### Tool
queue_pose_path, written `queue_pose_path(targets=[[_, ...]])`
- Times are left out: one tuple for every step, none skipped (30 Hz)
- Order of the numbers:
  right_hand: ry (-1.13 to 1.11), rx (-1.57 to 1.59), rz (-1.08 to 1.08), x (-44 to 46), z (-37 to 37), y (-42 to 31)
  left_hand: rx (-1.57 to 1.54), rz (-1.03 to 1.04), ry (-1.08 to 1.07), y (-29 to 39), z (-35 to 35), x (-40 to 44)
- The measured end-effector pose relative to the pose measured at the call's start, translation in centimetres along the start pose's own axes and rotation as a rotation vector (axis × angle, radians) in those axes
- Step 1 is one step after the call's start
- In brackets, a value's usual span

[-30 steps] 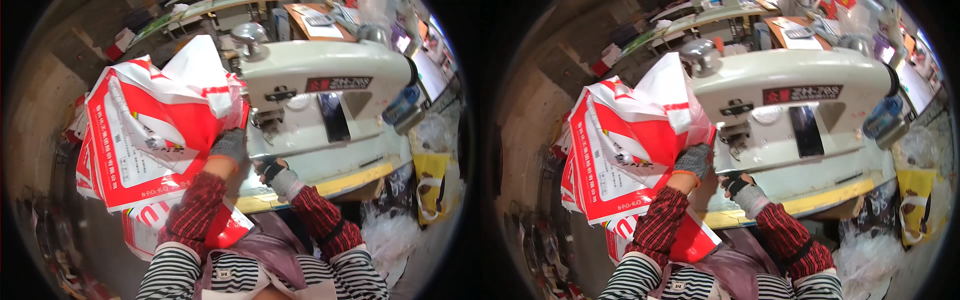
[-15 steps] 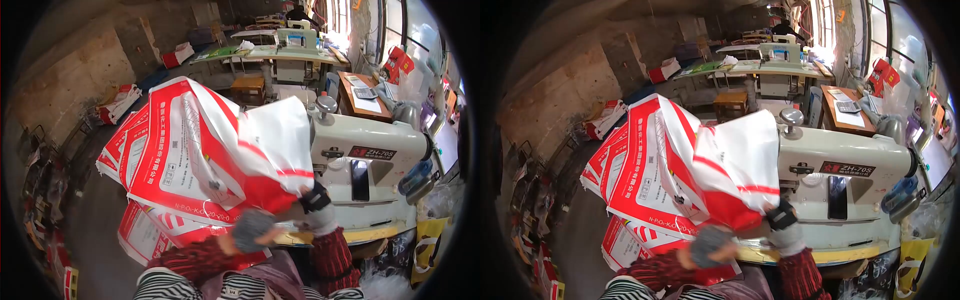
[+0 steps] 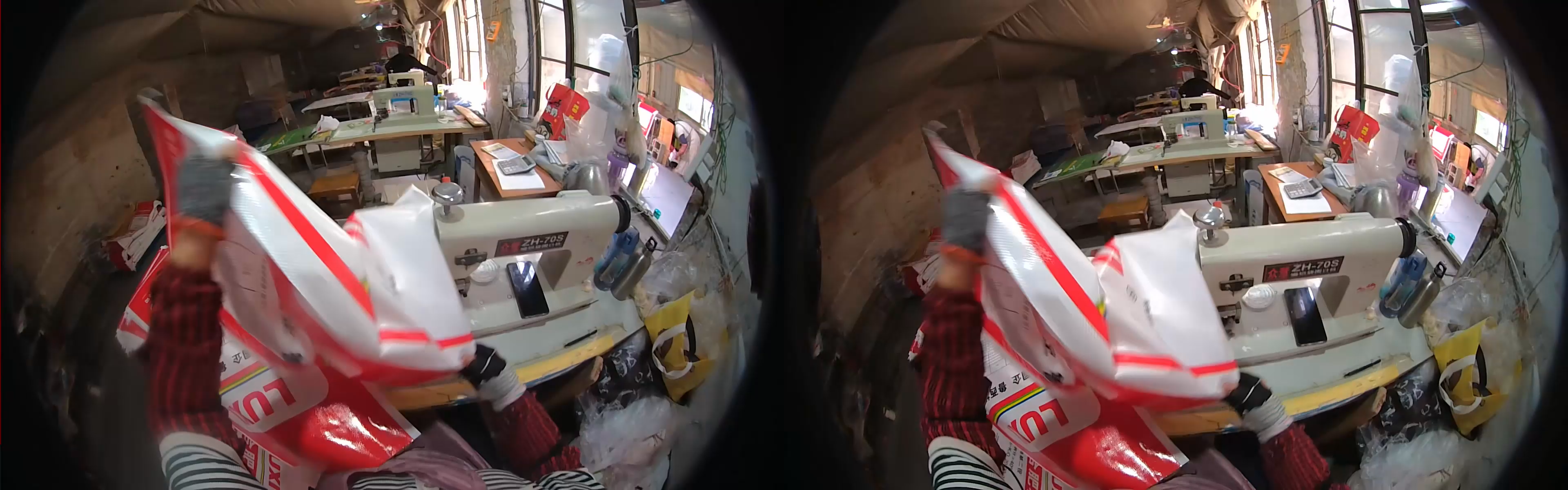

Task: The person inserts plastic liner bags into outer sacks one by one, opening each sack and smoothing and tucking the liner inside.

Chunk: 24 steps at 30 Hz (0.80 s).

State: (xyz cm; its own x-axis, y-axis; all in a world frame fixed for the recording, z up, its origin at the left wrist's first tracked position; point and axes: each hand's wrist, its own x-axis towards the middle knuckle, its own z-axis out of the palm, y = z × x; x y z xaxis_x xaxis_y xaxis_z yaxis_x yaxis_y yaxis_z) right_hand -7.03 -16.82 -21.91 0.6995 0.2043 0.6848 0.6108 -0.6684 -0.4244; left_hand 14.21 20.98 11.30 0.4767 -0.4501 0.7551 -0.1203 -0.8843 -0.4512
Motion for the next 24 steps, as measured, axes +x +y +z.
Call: queue_pose_path(targets=[[0.068, -0.002, 0.028, 0.5, -0.4, 0.1, -0.038, 0.053, 0.252, -3.8, -0.7, -1.8], [0.211, 0.457, 0.379, 1.0, 0.5, 1.3, -0.865, -0.395, 0.218, -8.2, 1.0, -3.8], [0.354, 0.917, 0.737, 1.6, 1.3, 2.1, -1.241, -0.609, 0.354, -7.9, -3.1, -6.0], [0.311, 0.393, 0.331, 3.6, -0.9, 0.3, -0.516, -0.151, 0.529, -8.8, -5.9, -7.9], [0.235, -0.119, -0.079, 5.5, -3.0, -1.9, 0.216, 0.316, 0.624, -10.1, -7.3, -10.3], [0.114, 0.281, 0.284, 6.1, -2.4, -3.3, 0.182, 0.050, 0.367, -12.6, -6.2, -14.3], [-0.012, 0.679, 0.653, 6.2, -0.9, -4.8, 0.160, -0.209, 0.102, -16.2, -4.3, -18.5], [0.056, 0.445, 0.158, 6.0, 1.6, -5.6, -0.091, -0.686, -0.058, -18.9, -2.5, -21.5], [0.028, 0.681, 0.311, 6.0, 3.5, -8.3, -0.336, -1.167, -0.218, -21.3, -0.4, -24.8], [-0.219, 0.443, 0.216, 4.2, 5.7, -8.6, -0.772, -1.428, -0.124, -23.8, 2.9, -29.6], [-0.163, 1.263, 0.672, 2.8, 9.6, -9.4, -1.225, -1.662, -0.001, -24.5, 5.9, -34.7], [-0.377, 1.008, 0.558, 1.4, 11.7, -11.3, -1.488, -1.536, -0.067, -23.1, 7.5, -39.5], [-0.534, 0.818, 0.410, 0.2, 13.4, -12.9, -1.744, -1.385, -0.135, -22.0, 8.0, -42.3], [-0.652, 0.704, 0.309, -0.2, 14.6, -14.3, -1.791, -1.531, -0.125, -14.8, 4.2, -39.9], [-0.754, 0.636, 0.226, -0.9, 15.9, -15.5, -1.862, -1.685, -0.149, -11.5, 3.6, -41.2], [-0.849, 0.575, 0.149, -1.4, 16.8, -16.4, -1.693, -1.720, -0.297, -10.2, 5.4, -45.3], [-0.924, 0.532, 0.089, -1.9, 17.5, -17.0, -1.585, -1.621, -0.351, -8.6, 6.3, -49.6], [-0.989, 0.525, 0.036, -2.2, 17.9, -17.2, -1.670, -1.859, -0.381, -8.3, 5.9, -51.4], [-1.030, 0.556, 0.003, -2.3, 18.3, -17.4, -1.654, -1.874, -0.408, -9.1, 5.2, -53.1], [-0.997, 0.749, -0.011, -2.4, 18.5, -16.9, -1.505, -1.864, -0.450, -10.8, 4.8, -55.0], [-0.963, 0.938, -0.029, -2.0, 18.3, -15.5, -1.359, -1.852, -0.481, -12.5, 4.2, -57.2], [-0.942, 0.746, 0.173, 0.5, 15.1, -14.6, -1.213, -1.836, -0.508, -14.0, 3.5, -59.2], [-0.917, 0.549, 0.361, 2.5, 11.5, -13.7, -1.063, -1.816, -0.532, -14.7, 2.5, -60.8], [-0.492, 1.114, 0.739, -4.0, 18.8, -5.7, -1.043, -1.842, -0.534, -14.2, 1.0, -61.9]])
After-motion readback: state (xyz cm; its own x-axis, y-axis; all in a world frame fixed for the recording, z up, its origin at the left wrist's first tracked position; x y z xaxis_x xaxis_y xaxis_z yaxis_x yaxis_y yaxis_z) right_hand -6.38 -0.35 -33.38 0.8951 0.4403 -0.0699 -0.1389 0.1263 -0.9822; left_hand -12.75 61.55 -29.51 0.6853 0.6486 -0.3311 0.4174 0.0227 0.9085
